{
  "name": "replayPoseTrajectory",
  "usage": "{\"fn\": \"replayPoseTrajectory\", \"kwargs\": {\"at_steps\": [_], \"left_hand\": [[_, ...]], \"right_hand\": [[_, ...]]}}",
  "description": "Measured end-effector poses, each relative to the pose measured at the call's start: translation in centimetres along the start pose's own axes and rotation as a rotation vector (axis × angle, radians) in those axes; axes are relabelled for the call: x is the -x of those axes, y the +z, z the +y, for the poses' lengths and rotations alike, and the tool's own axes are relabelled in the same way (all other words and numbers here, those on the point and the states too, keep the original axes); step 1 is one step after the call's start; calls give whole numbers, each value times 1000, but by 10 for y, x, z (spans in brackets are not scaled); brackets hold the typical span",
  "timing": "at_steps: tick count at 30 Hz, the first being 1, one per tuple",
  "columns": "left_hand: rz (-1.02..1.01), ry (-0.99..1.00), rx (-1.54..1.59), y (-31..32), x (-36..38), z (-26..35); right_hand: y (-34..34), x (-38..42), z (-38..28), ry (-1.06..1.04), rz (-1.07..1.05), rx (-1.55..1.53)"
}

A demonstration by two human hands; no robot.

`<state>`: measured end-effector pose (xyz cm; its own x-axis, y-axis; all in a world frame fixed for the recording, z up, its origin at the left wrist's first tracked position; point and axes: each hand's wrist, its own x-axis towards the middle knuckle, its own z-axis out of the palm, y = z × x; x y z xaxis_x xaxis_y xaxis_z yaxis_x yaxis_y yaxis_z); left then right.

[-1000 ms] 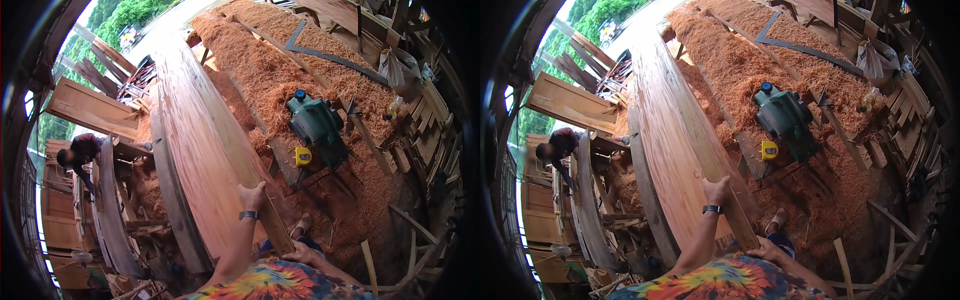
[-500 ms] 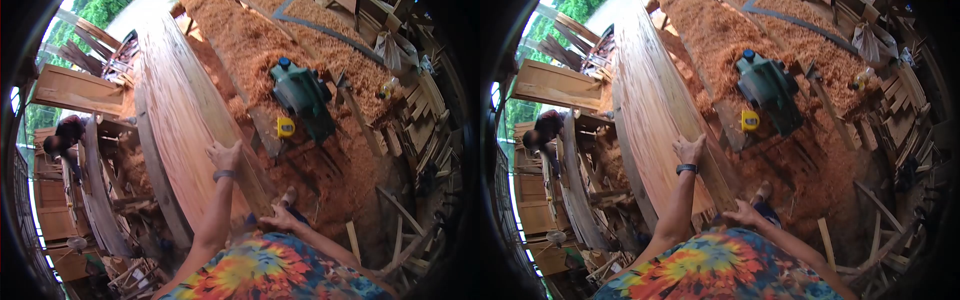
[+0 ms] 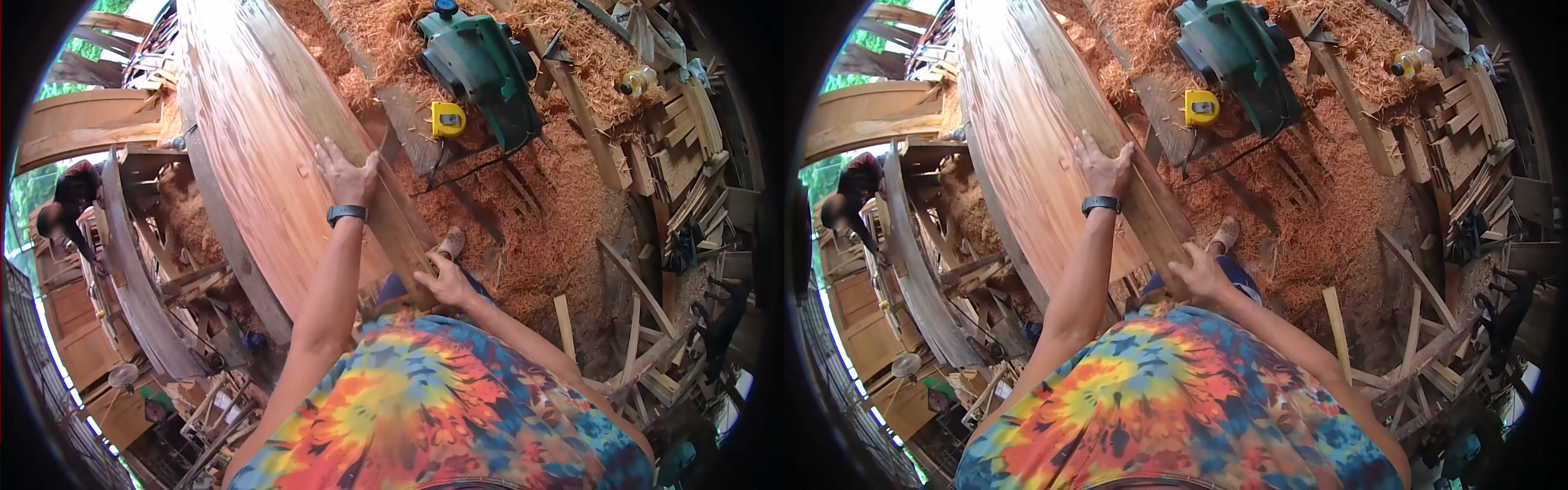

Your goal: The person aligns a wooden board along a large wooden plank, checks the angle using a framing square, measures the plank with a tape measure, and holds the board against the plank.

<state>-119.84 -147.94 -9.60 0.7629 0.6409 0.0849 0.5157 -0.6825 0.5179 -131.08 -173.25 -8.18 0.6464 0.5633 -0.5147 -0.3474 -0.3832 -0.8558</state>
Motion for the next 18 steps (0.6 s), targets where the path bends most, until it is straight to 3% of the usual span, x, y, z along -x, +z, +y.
{"fn": "replayPoseTrajectory", "kwargs": {"at_steps": [18], "left_hand": [[46, 16, 6, 11, 4, 11]], "right_hand": [[-9, -11, 34, -35, 10, 61]]}}
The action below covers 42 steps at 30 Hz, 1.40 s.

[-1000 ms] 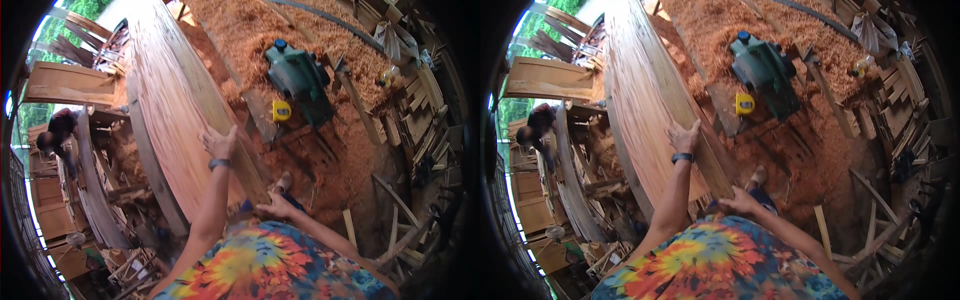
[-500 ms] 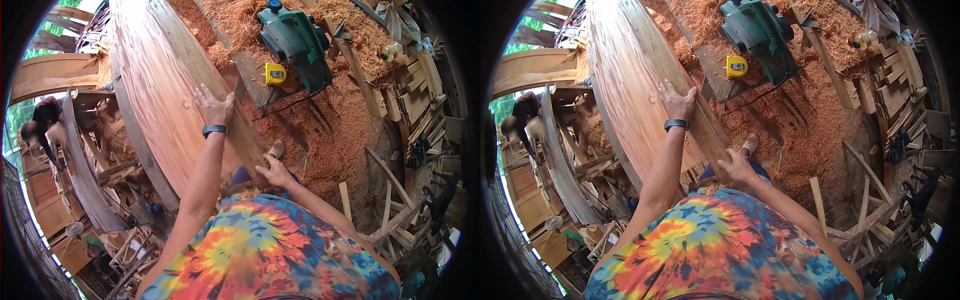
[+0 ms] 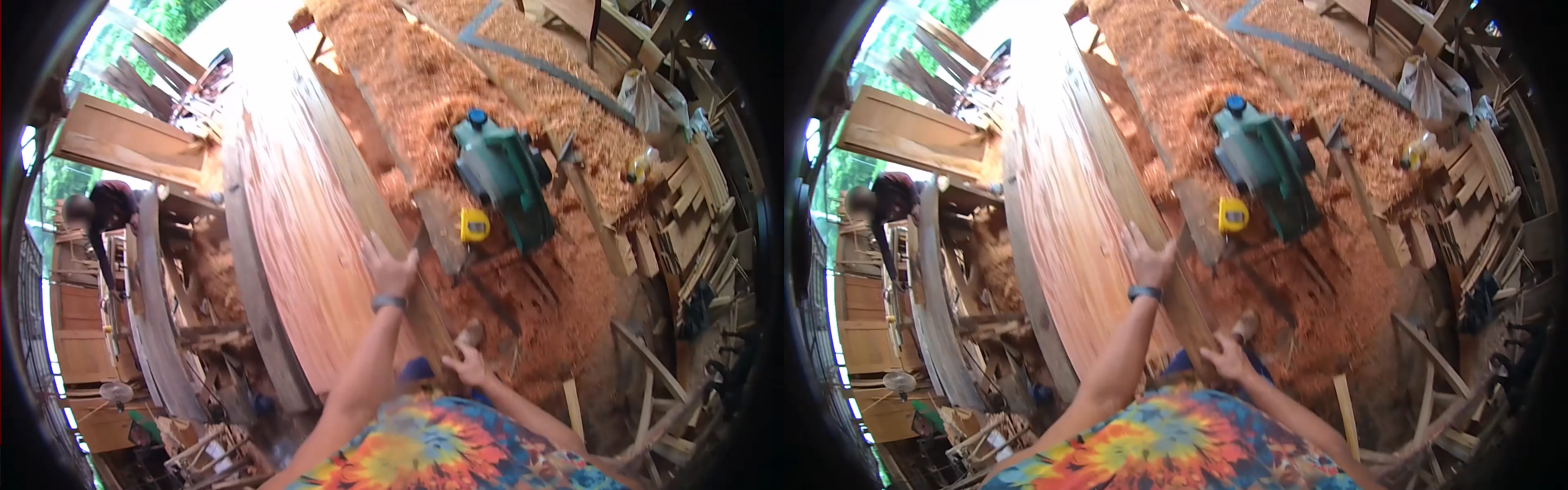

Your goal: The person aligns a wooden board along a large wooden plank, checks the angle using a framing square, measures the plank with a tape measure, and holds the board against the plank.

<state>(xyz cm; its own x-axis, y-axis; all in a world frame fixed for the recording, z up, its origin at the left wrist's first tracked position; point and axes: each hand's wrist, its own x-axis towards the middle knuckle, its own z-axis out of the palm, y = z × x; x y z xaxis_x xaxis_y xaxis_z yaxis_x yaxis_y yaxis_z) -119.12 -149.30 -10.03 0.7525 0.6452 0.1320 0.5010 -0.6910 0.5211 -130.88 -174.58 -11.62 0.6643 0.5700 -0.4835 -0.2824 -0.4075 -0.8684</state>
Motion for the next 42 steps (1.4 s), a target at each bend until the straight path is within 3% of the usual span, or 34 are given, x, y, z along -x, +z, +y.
{"fn": "replayPoseTrajectory", "kwargs": {"at_steps": [1, 5, 8, 11, 18, 26, 29, 32, 36, 42], "left_hand": [[7, 1, -4, 0, -2, 1], [-3, -20, -23, 2, 2, -2], [2, -19, 6, 1, -1, 1], [-2, -18, 17, -1, -1, -1], [-27, -13, -1, -8, 3, -1], [-25, -15, 37, -10, 2, -3], [-16, -13, 59, -11, 7, -5], [-14, -17, 56, -11, 3, -6], [-14, -29, 31, -8, -2, -7], [-20, -21, 24, -6, 0, -9]], "right_hand": [[-3, 2, -8, 80, -52, -105], [6, -8, 24, 69, -80, -176], [10, -15, 31, 172, -148, -455], [4, -14, 12, 219, -136, -310], [14, -5, 12, -35, -32, -345], [7, -3, 4, 55, -70, -261], [18, -6, 28, -20, -48, -230], [15, -2, 11, 46, -83, -366], [10, -7, 1, 40, -67, -196], [12, -8, 11, 60, -58, -220]]}}
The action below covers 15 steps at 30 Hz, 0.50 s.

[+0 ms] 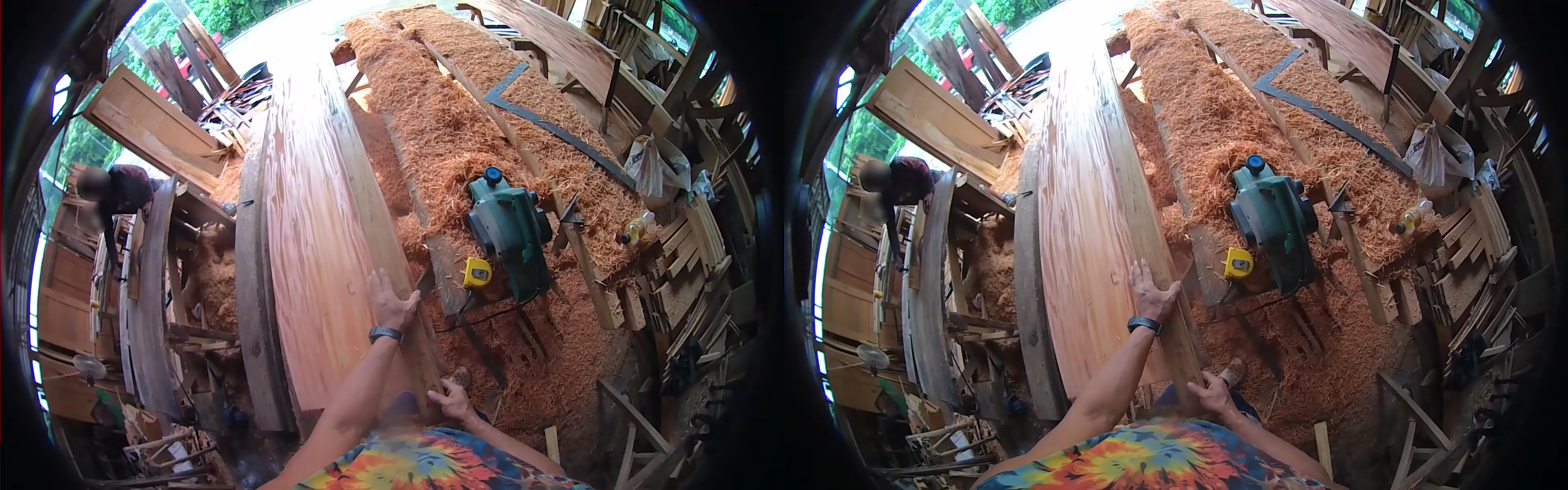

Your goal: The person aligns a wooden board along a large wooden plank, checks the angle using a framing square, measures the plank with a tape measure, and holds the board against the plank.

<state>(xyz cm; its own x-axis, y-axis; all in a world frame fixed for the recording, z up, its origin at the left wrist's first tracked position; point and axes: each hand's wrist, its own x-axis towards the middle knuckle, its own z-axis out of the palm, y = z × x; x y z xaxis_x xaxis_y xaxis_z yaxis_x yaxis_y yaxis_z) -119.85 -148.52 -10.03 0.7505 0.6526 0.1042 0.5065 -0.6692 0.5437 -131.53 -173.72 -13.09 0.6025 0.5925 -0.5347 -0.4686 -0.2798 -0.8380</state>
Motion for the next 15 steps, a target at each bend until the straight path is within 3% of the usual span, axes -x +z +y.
{"fn": "replayPoseTrajectory", "kwargs": {"at_steps": [15], "left_hand": [[49, 45, -53, -1, 5, -1]], "right_hand": [[-4, 7, -8, 34, -50, -3]]}}
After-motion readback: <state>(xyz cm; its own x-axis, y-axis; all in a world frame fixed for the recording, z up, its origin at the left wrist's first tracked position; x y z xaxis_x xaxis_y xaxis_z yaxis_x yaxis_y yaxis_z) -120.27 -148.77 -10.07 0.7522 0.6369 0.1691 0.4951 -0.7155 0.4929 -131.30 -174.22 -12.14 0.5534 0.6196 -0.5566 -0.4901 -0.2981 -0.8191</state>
